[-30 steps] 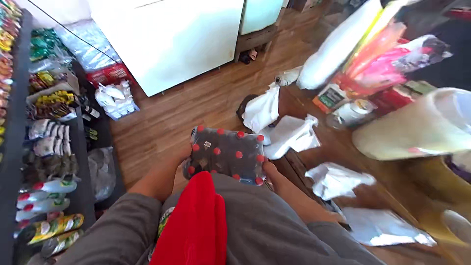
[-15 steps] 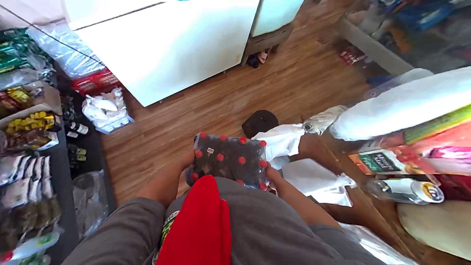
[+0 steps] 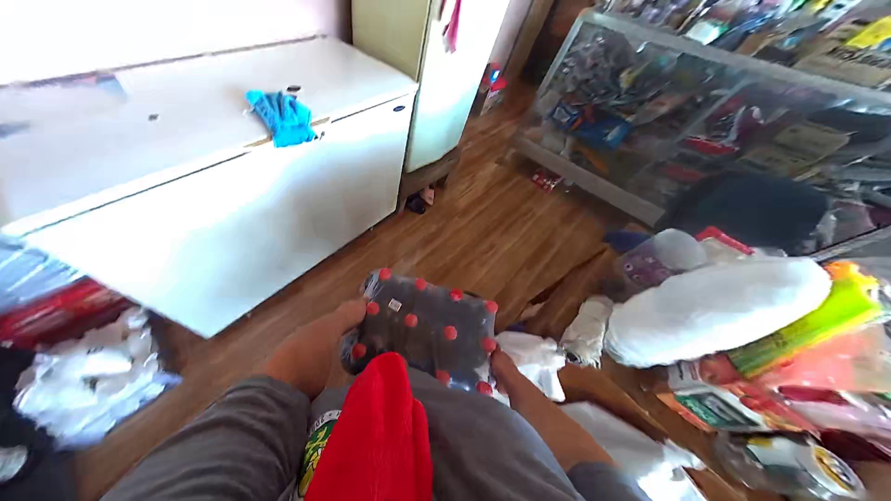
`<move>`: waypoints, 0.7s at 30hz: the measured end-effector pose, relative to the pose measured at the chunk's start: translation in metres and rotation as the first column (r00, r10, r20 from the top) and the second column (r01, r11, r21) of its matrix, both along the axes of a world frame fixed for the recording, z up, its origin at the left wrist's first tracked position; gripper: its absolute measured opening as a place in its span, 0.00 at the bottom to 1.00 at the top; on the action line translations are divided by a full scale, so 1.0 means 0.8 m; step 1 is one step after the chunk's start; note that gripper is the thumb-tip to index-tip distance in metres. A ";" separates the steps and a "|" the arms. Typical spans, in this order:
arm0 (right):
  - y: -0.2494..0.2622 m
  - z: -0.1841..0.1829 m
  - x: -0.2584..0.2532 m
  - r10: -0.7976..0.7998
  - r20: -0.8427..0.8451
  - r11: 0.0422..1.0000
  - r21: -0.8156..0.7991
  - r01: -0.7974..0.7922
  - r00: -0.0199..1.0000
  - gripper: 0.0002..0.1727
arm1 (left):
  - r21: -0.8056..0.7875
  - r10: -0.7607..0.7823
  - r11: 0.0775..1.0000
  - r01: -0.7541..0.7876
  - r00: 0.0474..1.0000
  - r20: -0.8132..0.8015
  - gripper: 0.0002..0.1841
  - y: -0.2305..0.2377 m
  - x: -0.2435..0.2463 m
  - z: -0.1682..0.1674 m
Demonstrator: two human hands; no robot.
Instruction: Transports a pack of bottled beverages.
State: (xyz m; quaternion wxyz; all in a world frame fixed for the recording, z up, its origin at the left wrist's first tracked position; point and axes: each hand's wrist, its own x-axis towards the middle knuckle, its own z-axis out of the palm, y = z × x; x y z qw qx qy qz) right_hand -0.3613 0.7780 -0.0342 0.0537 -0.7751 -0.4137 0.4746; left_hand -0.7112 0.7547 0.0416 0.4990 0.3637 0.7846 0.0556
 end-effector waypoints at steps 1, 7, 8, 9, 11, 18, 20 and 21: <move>0.021 0.000 -0.007 -0.019 -0.034 1.000 0.011 0.019 0.999 0.35 | 0.008 -0.042 0.999 0.042 0.999 0.001 0.34 0.030 -0.004 0.005; 0.200 -0.083 -0.019 -0.034 -0.105 0.997 0.058 0.040 0.994 0.32 | -0.002 -0.339 0.940 0.340 0.938 -0.065 0.28 0.233 -0.049 -0.009; 0.224 -0.083 -0.020 -0.035 -0.106 0.998 0.056 0.041 0.994 0.30 | -0.018 -0.348 0.937 0.348 0.936 -0.048 0.28 0.264 -0.057 -0.025; 0.247 -0.084 -0.020 -0.030 -0.085 0.999 0.041 0.034 0.996 0.31 | -0.027 -0.339 0.941 0.338 0.940 -0.033 0.30 0.293 -0.065 -0.044; 0.290 -0.075 -0.025 0.111 0.021 0.993 -0.030 -0.111 0.994 0.28 | -0.058 -0.270 0.961 0.270 0.963 0.023 0.37 0.342 -0.077 -0.060; 0.387 -0.038 -0.084 -0.018 0.125 0.997 -0.070 0.027 0.992 0.26 | -0.074 -0.441 0.895 0.440 0.898 0.013 0.40 0.532 -0.105 -0.043; 0.415 -0.027 -0.105 -0.226 0.078 0.974 0.018 0.225 0.971 0.26 | -0.046 -0.500 0.865 0.500 0.866 0.012 0.38 0.592 -0.108 -0.024; 0.429 -0.014 -0.114 -0.295 0.062 0.956 0.022 0.294 0.954 0.28 | -0.034 -0.548 0.836 0.548 0.837 0.006 0.35 0.620 -0.107 -0.014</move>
